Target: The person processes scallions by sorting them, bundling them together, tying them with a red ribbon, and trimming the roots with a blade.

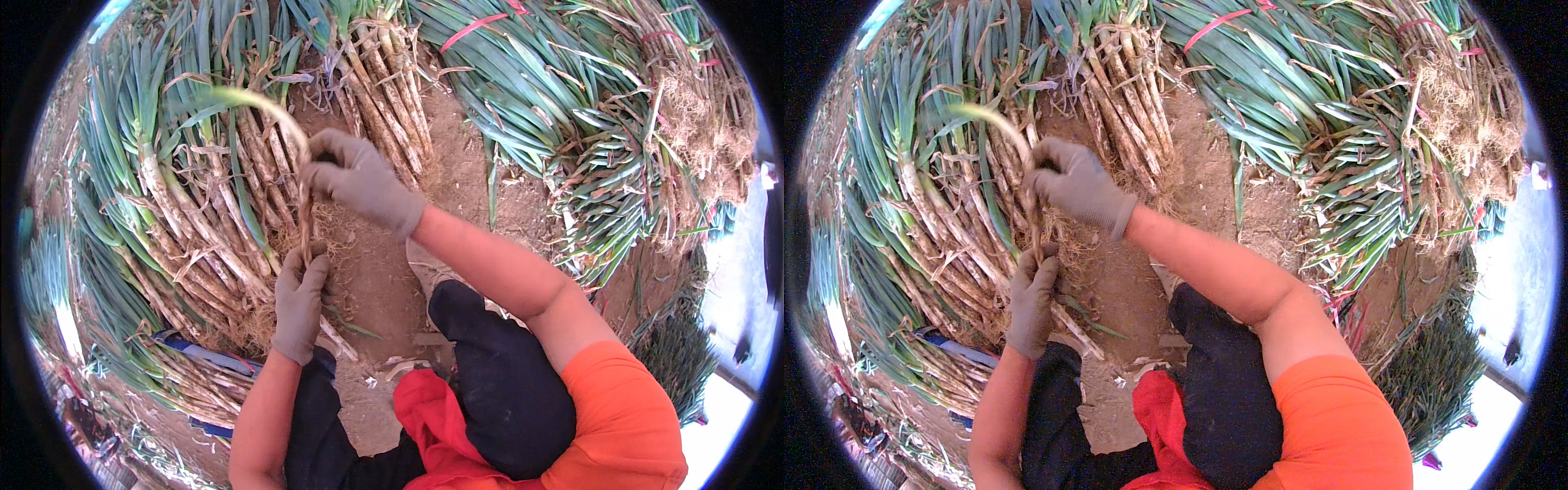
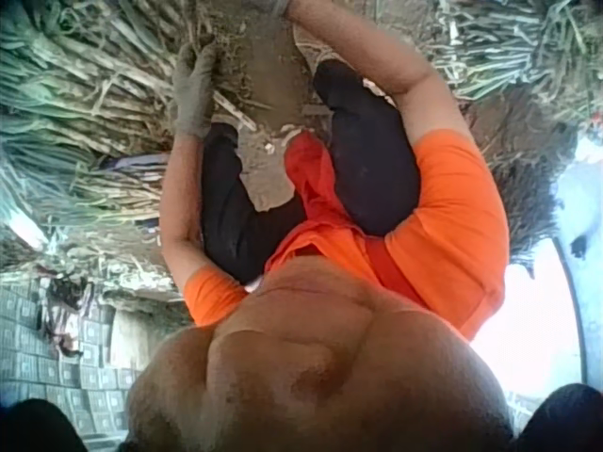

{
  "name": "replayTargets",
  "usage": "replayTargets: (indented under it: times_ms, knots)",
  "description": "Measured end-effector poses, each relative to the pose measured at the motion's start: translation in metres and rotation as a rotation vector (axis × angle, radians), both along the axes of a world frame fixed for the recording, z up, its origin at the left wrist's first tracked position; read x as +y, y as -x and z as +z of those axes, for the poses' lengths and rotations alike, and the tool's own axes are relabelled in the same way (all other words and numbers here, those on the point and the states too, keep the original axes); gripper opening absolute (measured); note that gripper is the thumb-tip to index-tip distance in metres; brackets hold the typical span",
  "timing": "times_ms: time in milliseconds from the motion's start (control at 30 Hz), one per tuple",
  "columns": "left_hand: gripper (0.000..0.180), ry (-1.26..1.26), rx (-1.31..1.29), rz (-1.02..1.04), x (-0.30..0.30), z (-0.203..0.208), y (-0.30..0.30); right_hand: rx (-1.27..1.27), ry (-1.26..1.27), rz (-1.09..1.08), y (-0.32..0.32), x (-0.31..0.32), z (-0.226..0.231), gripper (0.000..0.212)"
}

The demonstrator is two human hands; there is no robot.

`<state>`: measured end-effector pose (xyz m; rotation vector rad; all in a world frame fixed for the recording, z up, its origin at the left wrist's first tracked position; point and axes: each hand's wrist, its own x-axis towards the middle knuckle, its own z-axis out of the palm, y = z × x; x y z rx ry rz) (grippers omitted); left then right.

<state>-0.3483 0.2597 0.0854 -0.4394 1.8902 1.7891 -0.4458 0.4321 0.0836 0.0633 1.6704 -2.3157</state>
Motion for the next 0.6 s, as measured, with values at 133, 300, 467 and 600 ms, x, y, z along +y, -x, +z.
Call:
replayTargets:
  times_ms: [133, 300, 467, 600]
  knots:
    - [0.022, 0.003, -0.219, -0.019, 0.003, -0.027, 0.003, 0.062, -0.926, -0.226, 0.025, 0.054, -0.067, 0.037]
    - [0.021, -0.168, -0.466, 0.012, -0.001, -0.068, 0.004, 0.082, -1.683, 0.053, 0.001, 0.076, -0.092, 0.039]
    - [0.023, -0.423, -0.482, 0.134, -0.003, -0.077, 0.003, -0.183, -1.511, -0.010, 0.012, 0.084, -0.101, 0.045]
    - [0.021, -0.600, -0.475, 0.200, -0.002, -0.066, 0.007, -0.234, -1.524, 0.034, 0.013, 0.090, -0.097, 0.040]
